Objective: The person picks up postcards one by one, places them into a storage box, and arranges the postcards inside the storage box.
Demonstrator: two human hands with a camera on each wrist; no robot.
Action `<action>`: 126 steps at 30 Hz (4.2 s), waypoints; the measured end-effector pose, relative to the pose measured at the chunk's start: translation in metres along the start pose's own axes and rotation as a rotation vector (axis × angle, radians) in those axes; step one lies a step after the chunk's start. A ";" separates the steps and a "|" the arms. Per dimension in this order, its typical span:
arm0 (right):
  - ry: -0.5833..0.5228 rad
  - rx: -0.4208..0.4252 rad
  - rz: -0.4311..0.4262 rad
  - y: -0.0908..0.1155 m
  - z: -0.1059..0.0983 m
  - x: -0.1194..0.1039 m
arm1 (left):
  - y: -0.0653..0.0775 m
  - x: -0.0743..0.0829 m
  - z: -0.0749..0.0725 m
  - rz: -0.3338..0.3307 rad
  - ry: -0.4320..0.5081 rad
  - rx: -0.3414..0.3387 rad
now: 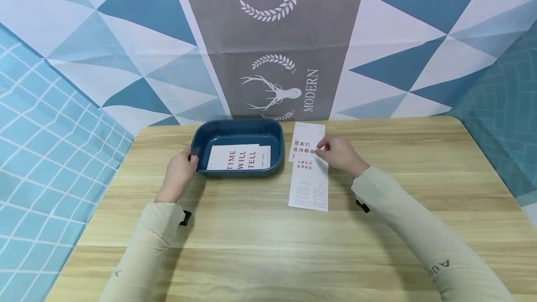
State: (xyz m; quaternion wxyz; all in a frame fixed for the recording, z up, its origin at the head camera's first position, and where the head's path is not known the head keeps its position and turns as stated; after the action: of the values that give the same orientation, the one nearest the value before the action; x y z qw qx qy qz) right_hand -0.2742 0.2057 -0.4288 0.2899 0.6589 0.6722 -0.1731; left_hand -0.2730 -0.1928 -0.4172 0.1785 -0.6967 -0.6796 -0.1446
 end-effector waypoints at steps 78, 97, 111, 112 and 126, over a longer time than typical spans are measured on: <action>0.424 -0.343 -0.354 -0.011 0.040 -0.053 | -0.004 -0.003 0.002 -0.031 0.030 -0.028; 0.631 -0.438 -0.362 -0.017 0.038 -0.062 | -0.005 -0.002 0.002 -0.030 0.030 -0.021; 0.619 -0.396 -0.348 -0.022 0.030 -0.054 | -0.006 0.001 0.002 -0.020 0.031 -0.016; 0.605 -0.398 -0.334 -0.022 0.029 -0.052 | -0.006 0.001 0.002 -0.016 0.029 -0.014; 0.407 -0.409 -0.226 -0.022 0.024 -0.027 | -0.004 -0.001 0.002 -0.041 0.031 -0.021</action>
State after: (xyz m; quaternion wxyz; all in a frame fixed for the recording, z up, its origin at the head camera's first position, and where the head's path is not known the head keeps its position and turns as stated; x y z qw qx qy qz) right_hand -0.2932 0.1679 -0.4339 0.2551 0.5291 0.8063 0.0701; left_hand -0.2767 -0.1932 -0.4191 0.1786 -0.6822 -0.6894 -0.1659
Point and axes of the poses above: each hand's wrist, its own y-axis away from the middle knuckle, its own z-axis out of the palm, x = y × z, the point moved 2 cm from there along -y, towards the middle knuckle, and after that the axes turned 8 degrees about z, right-handed, at the moved point
